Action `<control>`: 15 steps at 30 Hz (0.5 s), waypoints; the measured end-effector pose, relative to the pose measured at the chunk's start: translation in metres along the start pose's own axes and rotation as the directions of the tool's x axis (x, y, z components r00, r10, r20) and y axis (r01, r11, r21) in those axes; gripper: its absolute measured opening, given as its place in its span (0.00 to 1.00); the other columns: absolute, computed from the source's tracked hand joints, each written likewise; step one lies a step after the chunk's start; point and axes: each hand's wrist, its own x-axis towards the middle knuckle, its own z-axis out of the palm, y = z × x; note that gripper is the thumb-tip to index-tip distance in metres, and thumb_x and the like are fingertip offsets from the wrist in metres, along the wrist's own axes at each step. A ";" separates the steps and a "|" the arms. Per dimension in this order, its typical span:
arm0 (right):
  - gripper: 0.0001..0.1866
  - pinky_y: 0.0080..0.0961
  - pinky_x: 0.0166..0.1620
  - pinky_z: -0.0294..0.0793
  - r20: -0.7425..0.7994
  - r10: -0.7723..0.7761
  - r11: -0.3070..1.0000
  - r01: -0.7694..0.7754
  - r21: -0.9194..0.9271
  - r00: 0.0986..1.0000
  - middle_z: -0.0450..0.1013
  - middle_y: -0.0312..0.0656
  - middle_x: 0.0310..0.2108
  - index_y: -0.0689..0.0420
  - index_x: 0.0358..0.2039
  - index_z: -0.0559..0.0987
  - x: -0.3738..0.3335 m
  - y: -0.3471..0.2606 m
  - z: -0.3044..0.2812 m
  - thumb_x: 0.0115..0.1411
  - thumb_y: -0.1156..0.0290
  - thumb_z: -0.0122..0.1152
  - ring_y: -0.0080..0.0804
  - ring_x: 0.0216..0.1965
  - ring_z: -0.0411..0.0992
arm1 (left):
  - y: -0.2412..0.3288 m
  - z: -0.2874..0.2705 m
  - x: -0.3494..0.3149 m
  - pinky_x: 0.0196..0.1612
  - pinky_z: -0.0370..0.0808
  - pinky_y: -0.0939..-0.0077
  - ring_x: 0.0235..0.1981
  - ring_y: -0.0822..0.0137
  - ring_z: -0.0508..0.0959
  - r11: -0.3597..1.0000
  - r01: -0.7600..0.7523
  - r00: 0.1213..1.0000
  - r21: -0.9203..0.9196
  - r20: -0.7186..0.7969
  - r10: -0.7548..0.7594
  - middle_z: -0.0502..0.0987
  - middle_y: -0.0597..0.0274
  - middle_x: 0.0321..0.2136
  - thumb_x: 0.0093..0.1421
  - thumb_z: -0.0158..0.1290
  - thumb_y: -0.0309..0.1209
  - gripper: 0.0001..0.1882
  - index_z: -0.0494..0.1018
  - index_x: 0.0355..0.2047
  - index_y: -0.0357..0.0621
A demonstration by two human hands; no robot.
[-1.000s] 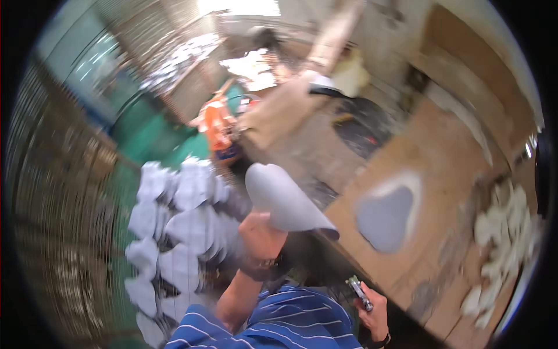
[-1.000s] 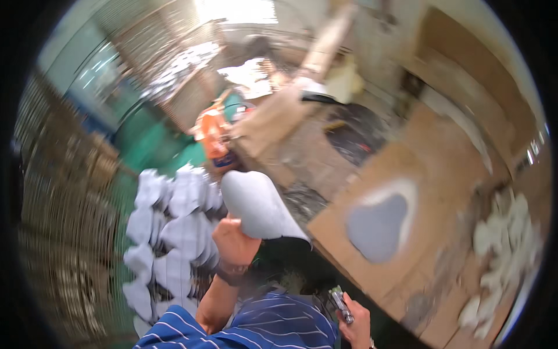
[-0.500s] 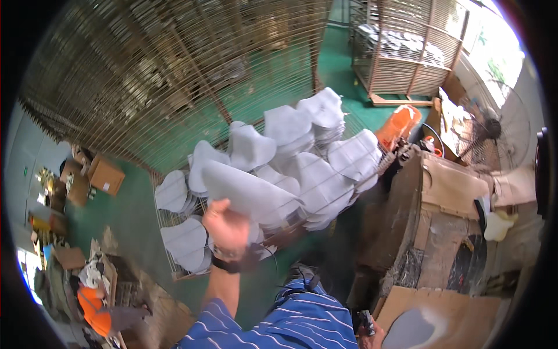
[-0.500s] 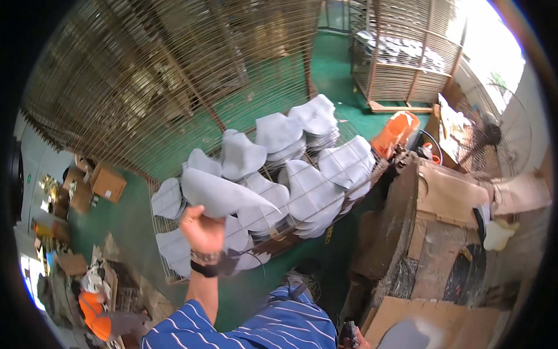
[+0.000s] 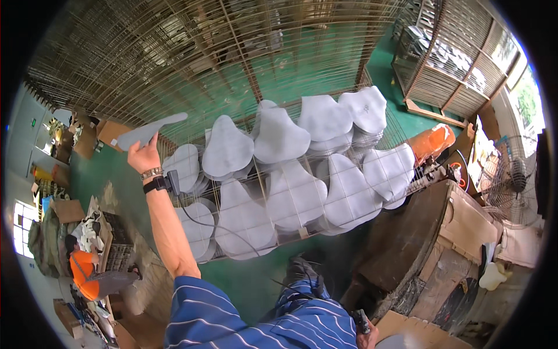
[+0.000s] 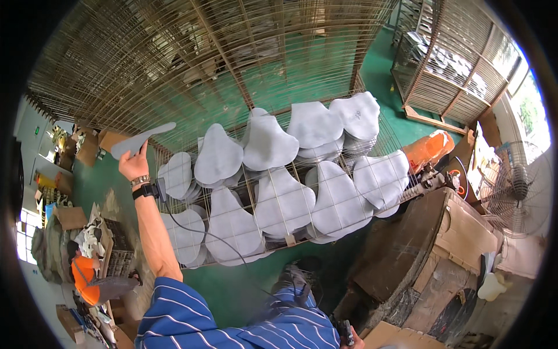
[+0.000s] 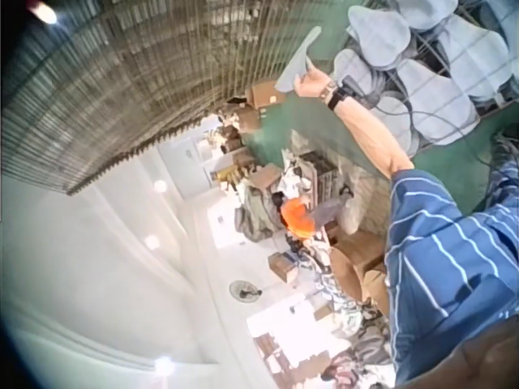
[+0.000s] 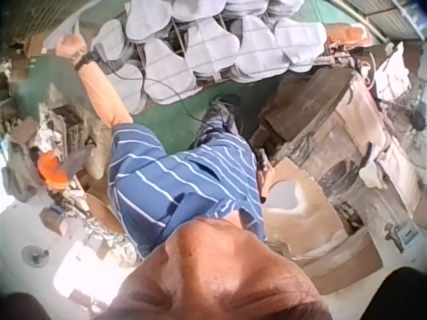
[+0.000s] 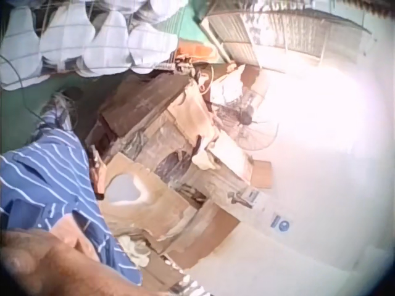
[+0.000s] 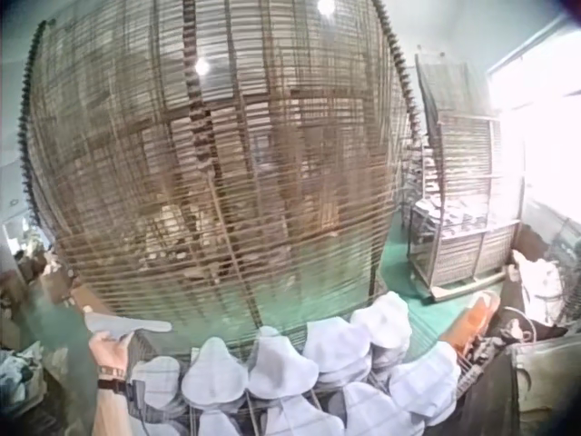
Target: The person repeatedly picks up white shoe-shaped parts from a cardboard surface, sprays them with a handheld spray gun, and places them onto a metal drying rack. The process is repeated for multiple units in a workshop setting.
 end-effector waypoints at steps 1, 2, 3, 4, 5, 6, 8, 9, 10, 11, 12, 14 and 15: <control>0.25 0.34 0.43 0.74 0.002 0.011 1.000 -0.011 -0.001 1.000 0.77 0.53 0.40 0.59 0.57 0.78 0.003 -0.002 0.002 0.57 0.79 0.55 0.41 0.40 0.75 | -0.001 -0.026 0.005 0.65 0.62 0.24 0.60 0.39 0.67 1.000 -0.018 0.997 0.016 -0.073 0.019 0.69 0.42 0.56 0.56 0.47 0.23 0.23 0.65 0.54 0.32; 0.25 0.34 0.43 0.74 -0.002 0.023 1.000 -0.023 -0.004 1.000 0.77 0.53 0.40 0.59 0.57 0.78 0.005 -0.003 0.004 0.57 0.79 0.55 0.41 0.40 0.75 | -0.010 -0.053 0.007 0.64 0.64 0.25 0.59 0.41 0.68 0.999 -0.031 0.989 0.030 -0.144 0.035 0.70 0.42 0.55 0.57 0.48 0.22 0.21 0.66 0.53 0.32; 0.25 0.34 0.43 0.74 -0.004 0.034 0.999 -0.034 -0.006 0.999 0.77 0.53 0.39 0.59 0.57 0.78 0.007 -0.004 0.005 0.57 0.79 0.55 0.40 0.39 0.75 | -0.021 -0.084 0.003 0.62 0.67 0.26 0.57 0.43 0.70 0.997 -0.010 0.972 0.073 -0.234 0.027 0.70 0.43 0.53 0.57 0.48 0.22 0.21 0.67 0.52 0.33; 0.25 0.34 0.43 0.74 0.000 0.041 0.999 -0.041 -0.009 0.999 0.77 0.52 0.39 0.59 0.56 0.78 0.010 -0.005 0.006 0.57 0.79 0.55 0.40 0.39 0.75 | -0.031 -0.118 -0.002 0.61 0.70 0.28 0.56 0.46 0.71 0.993 0.009 0.946 0.118 -0.322 0.030 0.71 0.45 0.52 0.57 0.49 0.22 0.20 0.68 0.51 0.33; 0.25 0.33 0.43 0.74 0.017 0.042 0.999 -0.042 -0.007 0.999 0.77 0.52 0.39 0.59 0.56 0.78 0.013 -0.004 0.004 0.57 0.79 0.56 0.39 0.39 0.75 | -0.040 -0.157 -0.005 0.58 0.72 0.28 0.54 0.47 0.72 0.962 0.105 0.872 0.251 -0.488 0.032 0.71 0.47 0.51 0.56 0.51 0.22 0.21 0.68 0.52 0.34; 0.25 0.33 0.42 0.74 0.032 0.044 0.999 -0.044 -0.005 0.998 0.77 0.52 0.38 0.60 0.56 0.78 0.016 -0.004 0.004 0.56 0.79 0.56 0.39 0.39 0.75 | -0.045 -0.189 -0.008 0.55 0.74 0.28 0.52 0.48 0.74 0.909 0.218 0.769 0.355 -0.636 0.064 0.71 0.48 0.50 0.56 0.53 0.22 0.21 0.68 0.52 0.35; 0.25 0.33 0.42 0.74 0.020 0.060 0.998 -0.060 -0.011 0.998 0.77 0.52 0.38 0.60 0.56 0.78 0.019 -0.006 0.009 0.56 0.79 0.56 0.38 0.38 0.75 | -0.081 -0.224 -0.038 0.56 0.76 0.35 0.51 0.45 0.75 0.618 0.572 0.643 0.539 -0.762 0.069 0.69 0.47 0.54 0.55 0.58 0.25 0.28 0.67 0.57 0.41; 0.25 0.33 0.42 0.74 0.014 0.067 0.998 -0.067 -0.014 0.998 0.77 0.51 0.37 0.60 0.56 0.78 0.020 -0.007 0.009 0.56 0.79 0.56 0.38 0.38 0.75 | -0.094 -0.230 -0.047 0.56 0.76 0.38 0.51 0.44 0.75 0.434 0.612 0.617 0.661 -0.742 0.261 0.67 0.46 0.55 0.54 0.59 0.26 0.30 0.66 0.58 0.43; 0.25 0.33 0.42 0.74 0.011 0.069 0.997 -0.069 -0.018 0.998 0.77 0.51 0.37 0.60 0.56 0.78 0.022 -0.008 0.010 0.56 0.79 0.56 0.37 0.38 0.75 | -0.104 -0.234 -0.055 0.56 0.76 0.41 0.52 0.43 0.76 0.220 0.649 0.599 0.728 -0.668 0.441 0.66 0.45 0.57 0.54 0.60 0.26 0.32 0.66 0.60 0.44; 0.24 0.33 0.41 0.74 0.009 0.071 0.997 -0.071 -0.019 0.997 0.77 0.51 0.37 0.60 0.56 0.78 0.022 -0.008 0.012 0.56 0.79 0.56 0.37 0.37 0.75 | -0.113 -0.234 -0.061 0.56 0.77 0.44 0.52 0.42 0.76 -0.004 0.679 0.595 0.735 -0.546 0.590 0.65 0.44 0.58 0.54 0.61 0.27 0.34 0.65 0.61 0.46; 0.24 0.32 0.41 0.74 0.006 0.076 0.997 -0.076 -0.019 0.997 0.77 0.51 0.36 0.60 0.56 0.79 0.024 -0.009 0.013 0.56 0.79 0.56 0.37 0.37 0.75 | -0.116 -0.234 -0.067 0.56 0.77 0.46 0.53 0.41 0.75 -0.064 0.651 0.644 0.757 -0.506 0.574 0.64 0.44 0.58 0.54 0.62 0.28 0.35 0.64 0.62 0.48; 0.24 0.32 0.41 0.74 0.002 0.079 0.997 -0.079 -0.021 0.997 0.77 0.50 0.36 0.60 0.55 0.79 0.029 -0.009 0.013 0.56 0.79 0.57 0.36 0.37 0.74 | -0.113 -0.232 -0.075 0.55 0.77 0.50 0.54 0.40 0.75 -0.182 0.580 0.736 0.794 -0.416 0.533 0.63 0.43 0.59 0.53 0.62 0.29 0.36 0.63 0.63 0.50; 0.24 0.32 0.41 0.73 0.003 0.079 0.997 -0.079 -0.018 0.997 0.77 0.50 0.35 0.60 0.55 0.79 0.030 -0.009 0.013 0.55 0.80 0.57 0.35 0.36 0.74 | -0.112 -0.228 -0.075 0.54 0.76 0.47 0.54 0.41 0.75 -0.233 0.585 0.742 0.777 -0.398 0.539 0.63 0.44 0.57 0.53 0.63 0.30 0.36 0.64 0.62 0.51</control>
